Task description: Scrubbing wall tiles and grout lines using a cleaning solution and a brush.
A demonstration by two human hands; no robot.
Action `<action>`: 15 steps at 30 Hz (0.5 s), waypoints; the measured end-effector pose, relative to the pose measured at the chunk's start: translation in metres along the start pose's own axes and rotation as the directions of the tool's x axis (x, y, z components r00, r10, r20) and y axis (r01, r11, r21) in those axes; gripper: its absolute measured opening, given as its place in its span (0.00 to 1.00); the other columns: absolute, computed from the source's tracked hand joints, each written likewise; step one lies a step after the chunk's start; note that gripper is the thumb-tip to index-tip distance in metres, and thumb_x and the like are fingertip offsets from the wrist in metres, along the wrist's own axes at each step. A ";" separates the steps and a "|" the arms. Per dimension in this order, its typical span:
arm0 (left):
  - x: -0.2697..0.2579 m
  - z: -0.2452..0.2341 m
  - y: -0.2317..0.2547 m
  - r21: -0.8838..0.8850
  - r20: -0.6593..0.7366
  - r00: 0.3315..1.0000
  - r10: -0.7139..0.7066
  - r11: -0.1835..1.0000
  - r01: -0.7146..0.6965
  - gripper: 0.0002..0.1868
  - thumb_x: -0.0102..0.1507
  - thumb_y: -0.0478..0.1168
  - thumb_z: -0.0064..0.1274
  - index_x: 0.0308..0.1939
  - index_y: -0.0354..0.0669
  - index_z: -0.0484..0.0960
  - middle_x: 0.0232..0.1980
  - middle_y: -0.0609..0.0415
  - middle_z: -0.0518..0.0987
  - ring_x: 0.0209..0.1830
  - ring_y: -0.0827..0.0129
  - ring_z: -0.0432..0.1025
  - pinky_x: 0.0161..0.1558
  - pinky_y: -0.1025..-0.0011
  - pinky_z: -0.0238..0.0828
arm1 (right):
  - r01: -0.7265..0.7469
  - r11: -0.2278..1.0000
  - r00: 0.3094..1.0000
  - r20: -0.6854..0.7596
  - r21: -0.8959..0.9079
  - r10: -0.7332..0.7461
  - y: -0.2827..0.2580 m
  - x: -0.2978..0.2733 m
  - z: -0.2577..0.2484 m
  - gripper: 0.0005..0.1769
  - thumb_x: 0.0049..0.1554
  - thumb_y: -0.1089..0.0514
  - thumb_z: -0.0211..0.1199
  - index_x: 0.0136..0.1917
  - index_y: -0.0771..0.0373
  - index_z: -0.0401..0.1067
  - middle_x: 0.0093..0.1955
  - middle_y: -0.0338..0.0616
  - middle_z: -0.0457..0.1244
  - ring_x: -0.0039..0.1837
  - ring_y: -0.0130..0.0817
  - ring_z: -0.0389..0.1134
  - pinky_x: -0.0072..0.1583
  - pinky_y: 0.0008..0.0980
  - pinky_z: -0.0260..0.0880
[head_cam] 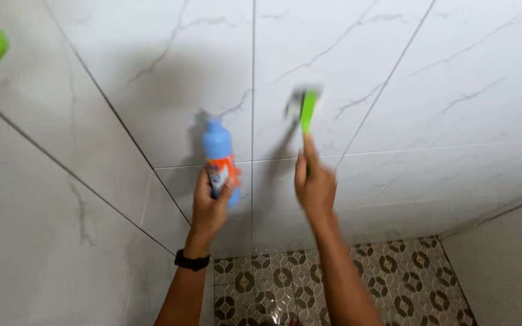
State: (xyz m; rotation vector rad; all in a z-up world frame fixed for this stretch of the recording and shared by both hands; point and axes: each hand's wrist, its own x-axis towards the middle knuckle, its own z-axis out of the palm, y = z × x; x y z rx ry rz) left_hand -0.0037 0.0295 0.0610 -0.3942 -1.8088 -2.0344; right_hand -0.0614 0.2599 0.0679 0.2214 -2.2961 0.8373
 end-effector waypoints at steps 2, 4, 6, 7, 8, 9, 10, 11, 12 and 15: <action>0.010 0.007 0.013 0.030 -0.030 1.000 -0.004 1.000 0.005 0.26 0.70 0.48 0.50 0.66 0.36 0.65 0.58 0.45 0.81 0.55 0.66 0.77 0.56 0.64 0.76 | 0.024 0.999 0.999 -0.043 0.046 -0.022 -0.023 0.040 -0.032 0.27 0.69 0.57 0.54 0.80 0.53 0.58 0.23 0.32 0.57 0.23 0.23 0.55 0.25 0.31 0.52; 0.020 0.013 0.020 0.059 -0.063 0.998 0.011 0.998 -0.007 0.24 0.72 0.48 0.48 0.64 0.36 0.65 0.57 0.46 0.82 0.56 0.66 0.78 0.57 0.65 0.77 | 0.067 0.994 0.993 -0.099 0.092 -0.058 -0.034 0.064 -0.052 0.26 0.70 0.57 0.53 0.81 0.54 0.57 0.24 0.31 0.58 0.24 0.22 0.56 0.25 0.29 0.53; 0.029 0.016 0.023 0.161 -0.024 0.999 0.048 0.986 -0.044 0.24 0.70 0.45 0.50 0.64 0.36 0.62 0.58 0.47 0.82 0.59 0.66 0.77 0.59 0.66 0.75 | 0.151 0.983 0.976 -0.175 0.106 -0.132 -0.036 0.073 -0.056 0.26 0.71 0.55 0.52 0.81 0.54 0.58 0.24 0.31 0.58 0.24 0.22 0.56 0.27 0.31 0.51; 0.034 0.019 0.023 0.162 -0.023 0.998 0.061 0.985 -0.056 0.24 0.70 0.45 0.50 0.64 0.36 0.62 0.58 0.47 0.82 0.59 0.66 0.77 0.59 0.66 0.75 | 0.160 0.981 0.973 -0.185 0.108 -0.138 -0.020 0.052 -0.039 0.26 0.71 0.55 0.52 0.81 0.54 0.58 0.24 0.31 0.58 0.24 0.22 0.56 0.27 0.31 0.51; 0.036 0.023 0.023 0.125 -0.020 0.998 0.063 0.990 -0.060 0.24 0.70 0.44 0.52 0.63 0.36 0.63 0.58 0.46 0.81 0.59 0.66 0.77 0.59 0.65 0.76 | 0.021 0.996 0.997 -0.070 0.082 -0.015 -0.002 0.027 -0.022 0.26 0.70 0.54 0.52 0.80 0.53 0.59 0.24 0.31 0.58 0.22 0.23 0.55 0.24 0.28 0.53; 0.037 0.026 0.023 0.088 -0.016 0.998 0.065 0.994 -0.064 0.25 0.69 0.43 0.54 0.63 0.35 0.63 0.57 0.45 0.80 0.60 0.65 0.77 0.59 0.65 0.76 | -0.114 0.993 0.993 0.042 0.041 0.113 0.016 0.001 -0.005 0.26 0.69 0.53 0.51 0.79 0.53 0.59 0.23 0.32 0.58 0.21 0.23 0.55 0.21 0.26 0.55; 0.039 0.026 0.017 0.087 -0.014 0.998 0.068 0.994 -0.067 0.25 0.69 0.43 0.54 0.63 0.35 0.63 0.57 0.45 0.80 0.60 0.65 0.77 0.59 0.65 0.76 | -0.114 0.993 0.993 0.038 0.041 0.112 0.034 -0.034 0.013 0.26 0.69 0.53 0.51 0.79 0.53 0.59 0.23 0.32 0.58 0.21 0.23 0.55 0.21 0.26 0.55; 0.040 0.027 0.012 0.101 -0.011 0.997 0.076 0.992 -0.075 0.25 0.68 0.41 0.55 0.63 0.35 0.63 0.58 0.45 0.80 0.59 0.65 0.77 0.59 0.65 0.75 | -0.205 0.978 0.971 0.128 0.034 0.200 0.053 -0.070 0.031 0.26 0.68 0.52 0.50 0.78 0.51 0.59 0.22 0.33 0.59 0.20 0.23 0.56 0.21 0.26 0.56; 0.041 0.027 0.007 0.117 -0.010 0.997 0.080 0.990 -0.078 0.25 0.68 0.40 0.56 0.63 0.35 0.63 0.58 0.44 0.80 0.59 0.65 0.76 0.59 0.66 0.74 | -0.298 0.955 0.932 0.221 0.018 0.286 0.070 -0.107 0.049 0.26 0.67 0.52 0.49 0.78 0.49 0.60 0.22 0.34 0.60 0.20 0.24 0.56 0.21 0.26 0.57; 0.049 0.032 0.001 0.147 -0.016 0.997 0.073 0.987 -0.070 0.24 0.68 0.41 0.56 0.62 0.34 0.63 0.56 0.43 0.80 0.57 0.64 0.77 0.57 0.65 0.75 | -0.192 0.978 0.963 0.175 -0.085 0.204 0.090 -0.135 0.053 0.28 0.64 0.51 0.53 0.77 0.52 0.62 0.21 0.37 0.60 0.21 0.25 0.55 0.25 0.31 0.53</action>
